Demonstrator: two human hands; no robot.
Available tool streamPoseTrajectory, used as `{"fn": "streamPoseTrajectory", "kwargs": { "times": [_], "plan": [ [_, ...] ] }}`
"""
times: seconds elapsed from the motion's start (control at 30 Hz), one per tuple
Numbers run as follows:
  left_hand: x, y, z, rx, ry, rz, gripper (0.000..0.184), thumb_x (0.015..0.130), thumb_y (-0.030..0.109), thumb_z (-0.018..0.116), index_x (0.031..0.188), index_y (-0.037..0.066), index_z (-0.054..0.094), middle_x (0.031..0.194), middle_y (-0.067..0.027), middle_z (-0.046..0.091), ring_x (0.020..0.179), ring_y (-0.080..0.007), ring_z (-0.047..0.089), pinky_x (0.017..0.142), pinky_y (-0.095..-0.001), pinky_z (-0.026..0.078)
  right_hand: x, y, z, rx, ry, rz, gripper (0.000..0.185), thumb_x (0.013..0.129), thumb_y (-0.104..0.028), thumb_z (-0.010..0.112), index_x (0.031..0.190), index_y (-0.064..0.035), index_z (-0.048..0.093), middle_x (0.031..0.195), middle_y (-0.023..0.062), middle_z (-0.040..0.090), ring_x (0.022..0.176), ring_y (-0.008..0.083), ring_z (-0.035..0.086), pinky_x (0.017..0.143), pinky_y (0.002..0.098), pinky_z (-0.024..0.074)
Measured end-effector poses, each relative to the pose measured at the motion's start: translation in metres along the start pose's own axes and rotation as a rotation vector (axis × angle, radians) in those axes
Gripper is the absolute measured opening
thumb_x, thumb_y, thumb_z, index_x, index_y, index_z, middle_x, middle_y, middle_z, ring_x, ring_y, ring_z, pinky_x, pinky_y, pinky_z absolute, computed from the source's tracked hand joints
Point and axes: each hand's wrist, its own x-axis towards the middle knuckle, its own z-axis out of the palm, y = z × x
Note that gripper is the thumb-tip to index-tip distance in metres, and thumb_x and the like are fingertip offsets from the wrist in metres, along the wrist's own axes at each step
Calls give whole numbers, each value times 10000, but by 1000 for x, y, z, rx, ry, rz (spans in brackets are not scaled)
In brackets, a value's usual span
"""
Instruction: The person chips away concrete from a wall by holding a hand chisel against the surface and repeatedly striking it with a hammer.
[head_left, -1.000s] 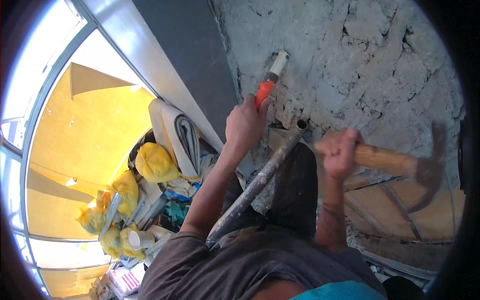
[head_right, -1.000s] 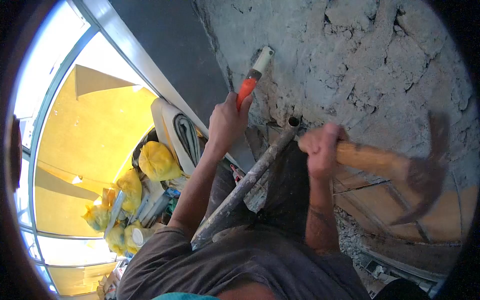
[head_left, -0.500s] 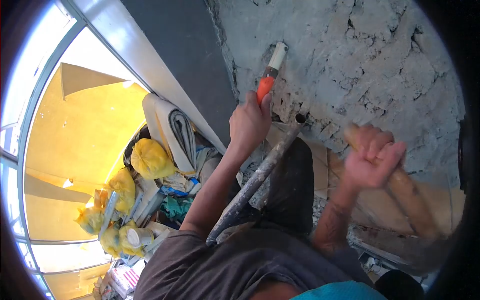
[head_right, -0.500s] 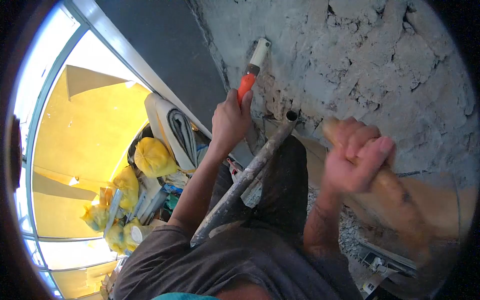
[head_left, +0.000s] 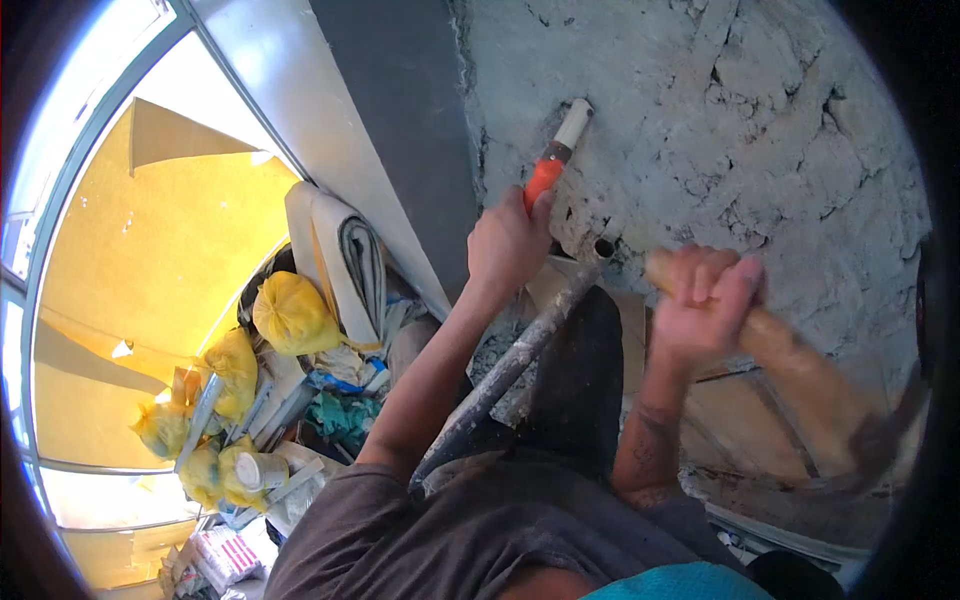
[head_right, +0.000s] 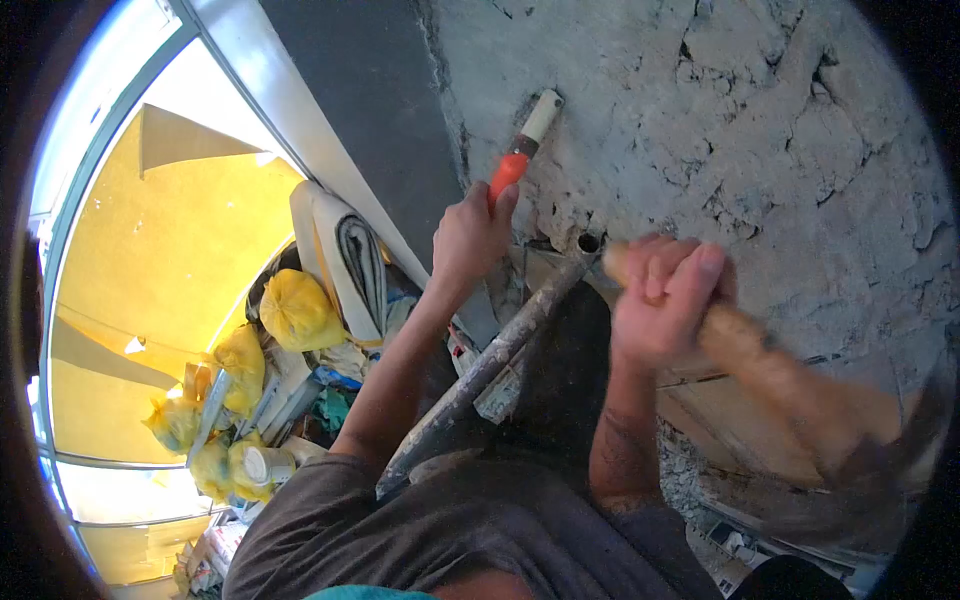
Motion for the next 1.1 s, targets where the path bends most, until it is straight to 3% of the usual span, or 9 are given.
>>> {"fn": "streamPoseTrajectory", "kwargs": {
  "times": [0.03,0.13,0.23,0.3,0.53,0.6,0.8,0.93,1.1],
  "plan": [
    [1,0,-1,-2,6,4,471,968,465,464,971,5,562,813,-269,648,851,-474,625,744,-552,463,-3,23,-7,-56,-6,-188,298,1005,-307,463,771,-131,517,593,-34,427,506,73,444,474,225,376],
    [-3,-3,0,-28,-3,-4,467,967,465,464,976,9,559,814,-271,649,857,-475,623,743,-561,461,-50,83,4,-413,-95,809,291,928,-240,635,725,-93,487,582,-27,436,464,66,397,419,253,317],
    [5,-3,-6,21,52,31,469,967,469,463,975,9,558,786,-260,651,824,-469,631,714,-551,474,-58,67,5,-231,-62,888,299,888,-221,696,713,-95,489,556,-36,426,421,61,364,389,257,294],
    [-1,-7,-7,46,41,126,404,957,419,500,980,22,570,742,-231,659,710,-440,649,638,-523,511,-54,46,4,-270,-34,892,307,894,-234,690,709,-101,484,544,-43,408,406,61,353,382,256,288],
    [57,-81,-24,431,37,239,351,936,438,561,1027,99,563,725,-190,663,682,-416,654,613,-506,509,-26,-2,-17,-201,63,742,348,909,-250,679,685,-134,440,516,-56,373,391,56,341,378,239,286],
    [90,-93,-42,605,124,487,353,930,448,562,1082,131,536,705,-156,665,638,-388,661,573,-504,505,-21,-15,-23,-200,104,679,319,911,-231,675,714,-130,445,522,-53,384,400,52,357,383,238,304],
    [-2,-44,13,243,42,222,297,969,351,496,1049,65,484,666,-239,617,673,-461,634,600,-540,489,-21,-18,-33,-182,154,622,349,918,-247,661,687,-133,425,516,-40,375,388,64,348,385,246,303],
    [-52,-35,12,153,-127,129,334,947,365,523,996,35,493,718,-226,642,656,-440,637,607,-537,490,-33,-23,-53,-286,146,662,381,941,-305,624,677,-127,414,520,-27,373,386,76,347,389,244,293],
    [-20,-36,1,162,118,321,320,958,354,511,989,36,500,692,-235,634,653,-422,644,555,-516,488,-50,-13,-50,-201,84,682,404,965,-353,582,682,-117,415,528,-27,380,398,74,358,400,242,307]
  ]
}}
